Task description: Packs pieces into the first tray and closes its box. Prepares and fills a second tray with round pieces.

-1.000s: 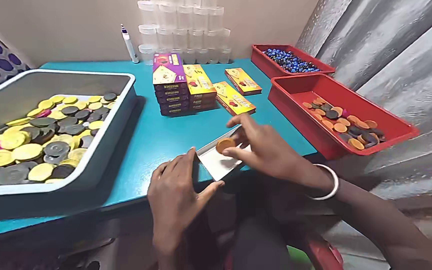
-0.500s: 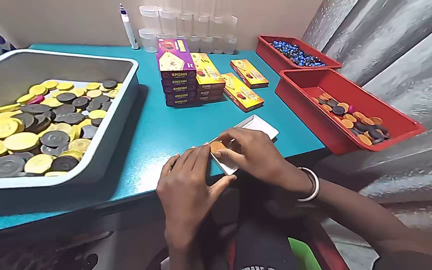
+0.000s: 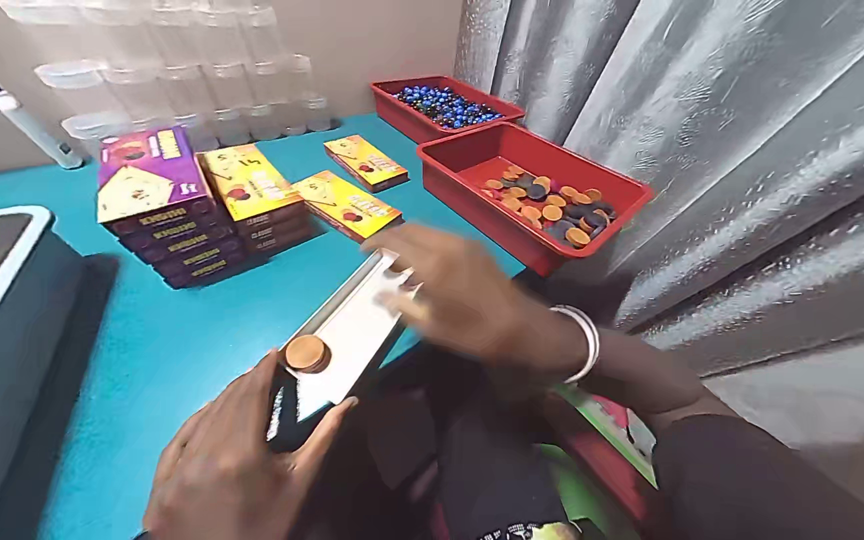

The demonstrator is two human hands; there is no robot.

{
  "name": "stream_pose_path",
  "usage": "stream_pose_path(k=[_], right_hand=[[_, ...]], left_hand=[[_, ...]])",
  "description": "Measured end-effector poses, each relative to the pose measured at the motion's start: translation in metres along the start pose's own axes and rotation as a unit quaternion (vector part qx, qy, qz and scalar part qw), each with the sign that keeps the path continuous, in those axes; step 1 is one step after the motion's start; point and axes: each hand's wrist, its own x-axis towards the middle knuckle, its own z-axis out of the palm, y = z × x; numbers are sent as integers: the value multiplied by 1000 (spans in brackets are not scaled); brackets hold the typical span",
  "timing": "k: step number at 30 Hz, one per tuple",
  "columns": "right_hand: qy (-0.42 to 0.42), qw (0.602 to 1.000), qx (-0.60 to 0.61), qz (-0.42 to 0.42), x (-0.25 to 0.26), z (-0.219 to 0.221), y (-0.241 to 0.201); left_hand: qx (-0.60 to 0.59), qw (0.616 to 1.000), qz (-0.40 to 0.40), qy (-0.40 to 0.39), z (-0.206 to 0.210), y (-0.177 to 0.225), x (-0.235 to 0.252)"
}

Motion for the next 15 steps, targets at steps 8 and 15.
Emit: stream_pose_path(k=[8, 15], right_hand=[[-136, 962, -172, 164, 5, -105, 224], [-272, 941, -188, 79, 7, -82, 294]], left_hand=[[1, 1000, -5, -12, -3, 1, 1], [6, 1000, 2, -2, 0, -2, 1]])
